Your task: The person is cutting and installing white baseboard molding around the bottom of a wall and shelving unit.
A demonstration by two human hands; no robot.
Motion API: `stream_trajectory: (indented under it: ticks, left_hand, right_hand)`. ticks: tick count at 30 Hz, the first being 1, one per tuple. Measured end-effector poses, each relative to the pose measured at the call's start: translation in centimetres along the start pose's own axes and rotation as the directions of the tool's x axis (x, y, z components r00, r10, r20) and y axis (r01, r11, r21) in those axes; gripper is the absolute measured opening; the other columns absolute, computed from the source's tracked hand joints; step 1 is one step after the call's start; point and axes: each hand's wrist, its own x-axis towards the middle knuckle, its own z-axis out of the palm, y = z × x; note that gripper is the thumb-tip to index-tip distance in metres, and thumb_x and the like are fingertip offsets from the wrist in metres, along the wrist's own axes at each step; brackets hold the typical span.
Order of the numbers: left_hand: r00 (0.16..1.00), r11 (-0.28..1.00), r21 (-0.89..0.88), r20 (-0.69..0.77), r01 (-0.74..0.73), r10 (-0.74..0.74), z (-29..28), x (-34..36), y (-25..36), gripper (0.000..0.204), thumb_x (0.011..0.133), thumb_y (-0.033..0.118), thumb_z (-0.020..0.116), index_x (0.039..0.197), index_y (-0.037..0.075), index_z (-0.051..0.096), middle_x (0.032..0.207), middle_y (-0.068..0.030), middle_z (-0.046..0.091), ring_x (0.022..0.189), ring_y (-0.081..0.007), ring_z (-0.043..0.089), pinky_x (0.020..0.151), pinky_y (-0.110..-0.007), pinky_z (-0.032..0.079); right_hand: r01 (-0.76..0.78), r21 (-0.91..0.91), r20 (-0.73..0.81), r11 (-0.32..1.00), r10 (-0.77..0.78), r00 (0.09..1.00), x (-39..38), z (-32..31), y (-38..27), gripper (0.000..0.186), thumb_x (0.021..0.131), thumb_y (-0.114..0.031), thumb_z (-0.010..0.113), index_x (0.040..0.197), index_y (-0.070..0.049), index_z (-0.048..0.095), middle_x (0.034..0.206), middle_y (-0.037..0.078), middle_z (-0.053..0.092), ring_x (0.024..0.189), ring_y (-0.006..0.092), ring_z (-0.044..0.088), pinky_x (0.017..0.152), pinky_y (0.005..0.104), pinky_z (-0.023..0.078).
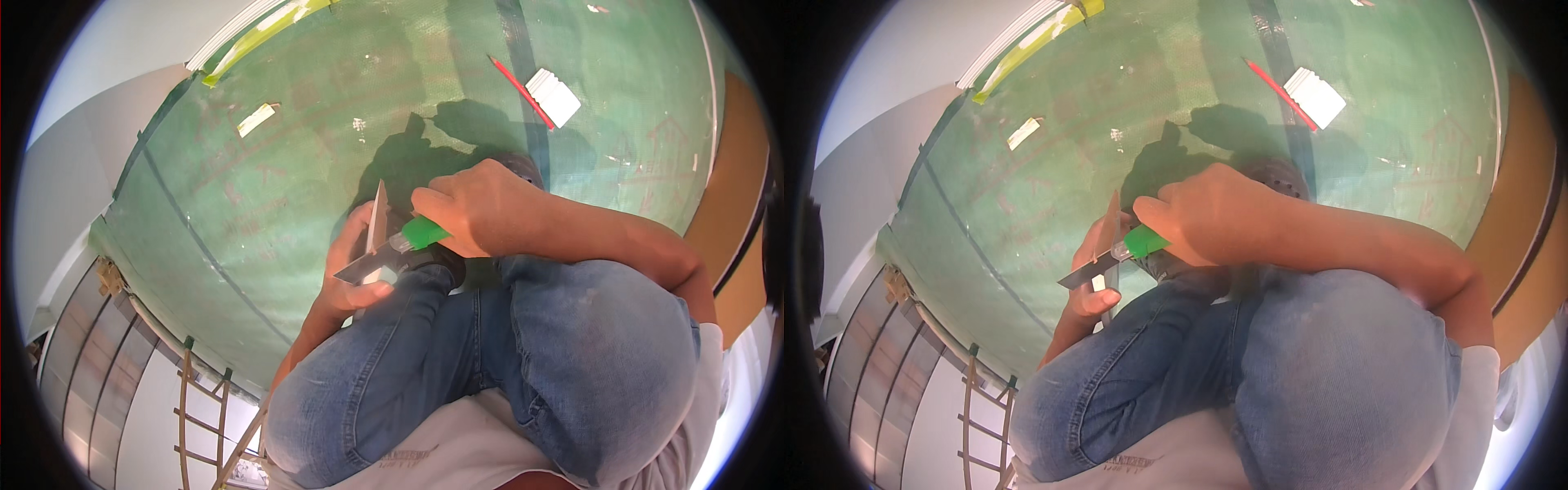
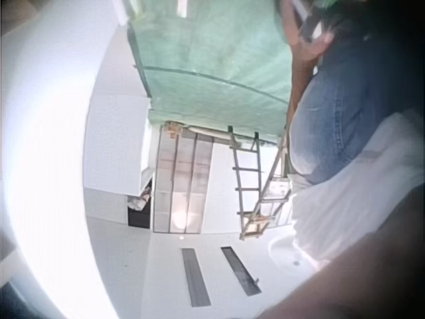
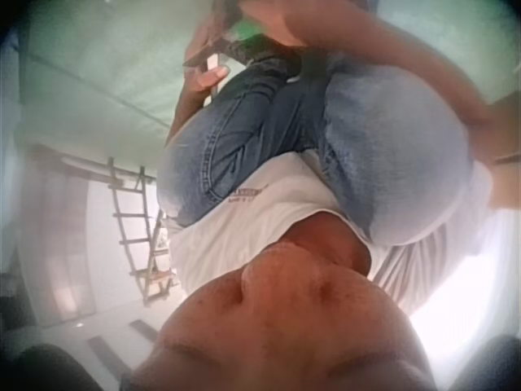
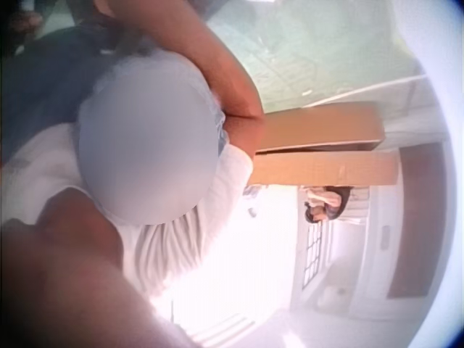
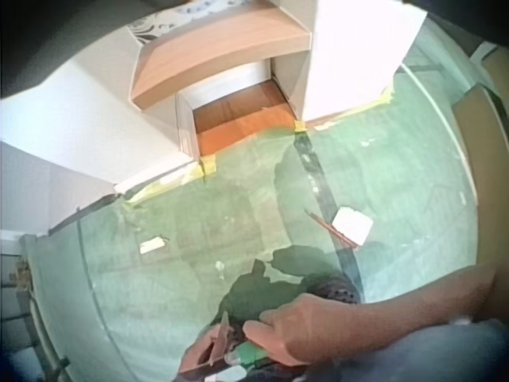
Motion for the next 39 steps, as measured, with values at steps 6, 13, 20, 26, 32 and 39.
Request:
stream_trajectory:
  ticks: [6, 13, 20, 26, 32, 39]
  left_hand:
    - [0.971, 0.97, 0.083, 0.102, -0.227, 0.218, -1.2, -1.2, 1.4, 0.112, 0.055, 0.049, 0.085, 0.14, -0.007, 0.039, 0.131, -0.015, 0.048, 0.121, -0.0261, 0.048, 0.103, -0.038, 0.035]
    - [0.958, 0.963, 0.07, 0.144, -0.259, 0.247, -1.7, -1.9, -0.5, 0.121, 0.053, 0.054, 0.087, 0.14, -0.012, 0.035, 0.134, -0.0204, 0.047, 0.119, -0.0296, 0.05, 0.101, -0.039, 0.038]
    - [0.991, 0.986, -0.115, 0.028, -0.124, 0.128, -0.1, -0.8, 0.2, 0.118, 0.053, 0.05, 0.087, 0.14, -0.009, 0.034, 0.13, -0.0143, 0.045, 0.121, -0.0237, 0.047, 0.103, -0.038, 0.034]
    - [0.992, 0.988, -0.098, 0.034, -0.122, 0.125, 0.0, -0.8, 0.4, 0.113, 0.055, 0.046, 0.087, 0.14, -0.007, 0.035, 0.129, -0.0122, 0.045, 0.121, -0.0226, 0.046, 0.104, -0.037, 0.033]
    - [0.986, 0.987, -0.044, 0.054, -0.156, 0.158, -0.3, -0.3, -0.6, 0.115, 0.054, 0.047, 0.086, 0.141, -0.008, 0.034, 0.13, -0.0134, 0.046, 0.12, -0.0242, 0.046, 0.103, -0.038, 0.034]
    - [0.941, 0.942, 0.099, 0.152, -0.32, 0.304, -2.1, -2.1, -0.3, 0.121, 0.046, 0.045, 0.09, 0.141, -0.007, 0.036, 0.133, -0.0145, 0.045, 0.123, -0.0258, 0.045, 0.105, -0.038, 0.033]
  right_hand:
    - [-0.421, -0.077, -0.069, 0.904, 0.417, 0.906, -2.1, 3.1, 7.4, 0.021, 0.081, -0.014, 0.068, 0.09, -0.004, 0.053, 0.072, 0.019, 0.061, 0.067, 0.0403, 0.062, 0.056, 0.0471, 0.048]
    - [-0.325, 0.111, -0.223, 0.939, 0.342, 0.913, -2.9, -1.6, 3.6, 0.018, 0.086, -0.018, 0.067, 0.089, -0.005, 0.055, 0.073, 0.018, 0.059, 0.071, 0.0409, 0.06, 0.06, 0.0461, 0.048]
    - [-0.079, 0.236, 0.17, 0.969, 0.039, 0.985, 1.6, -1.5, -1.3, 0.025, 0.078, -0.019, 0.072, 0.082, -0.007, 0.051, 0.071, 0.01, 0.056, 0.064, 0.0348, 0.061, 0.054, 0.0429, 0.047]
    - [0.011, 0.162, 0.118, 0.987, -0.03, 0.993, 1.4, -1.3, -1.2, 0.027, 0.077, -0.021, 0.073, 0.082, -0.007, 0.05, 0.071, 0.009, 0.056, 0.062, 0.0318, 0.062, 0.051, 0.0409, 0.047]
    - [0.005, -0.007, 0.041, 1.0, -0.005, 0.999, 0.4, -0.6, 0.2, 0.026, 0.077, -0.02, 0.072, 0.084, -0.006, 0.052, 0.071, 0.011, 0.058, 0.061, 0.0316, 0.062, 0.05, 0.0409, 0.047]
    - [-0.624, -0.051, -0.251, 0.78, 0.595, 0.764, -5.6, 0.1, 8.4, 0.024, 0.09, -0.025, 0.061, 0.097, -0.004, 0.052, 0.075, 0.021, 0.062, 0.072, 0.0426, 0.062, 0.06, 0.0497, 0.049]
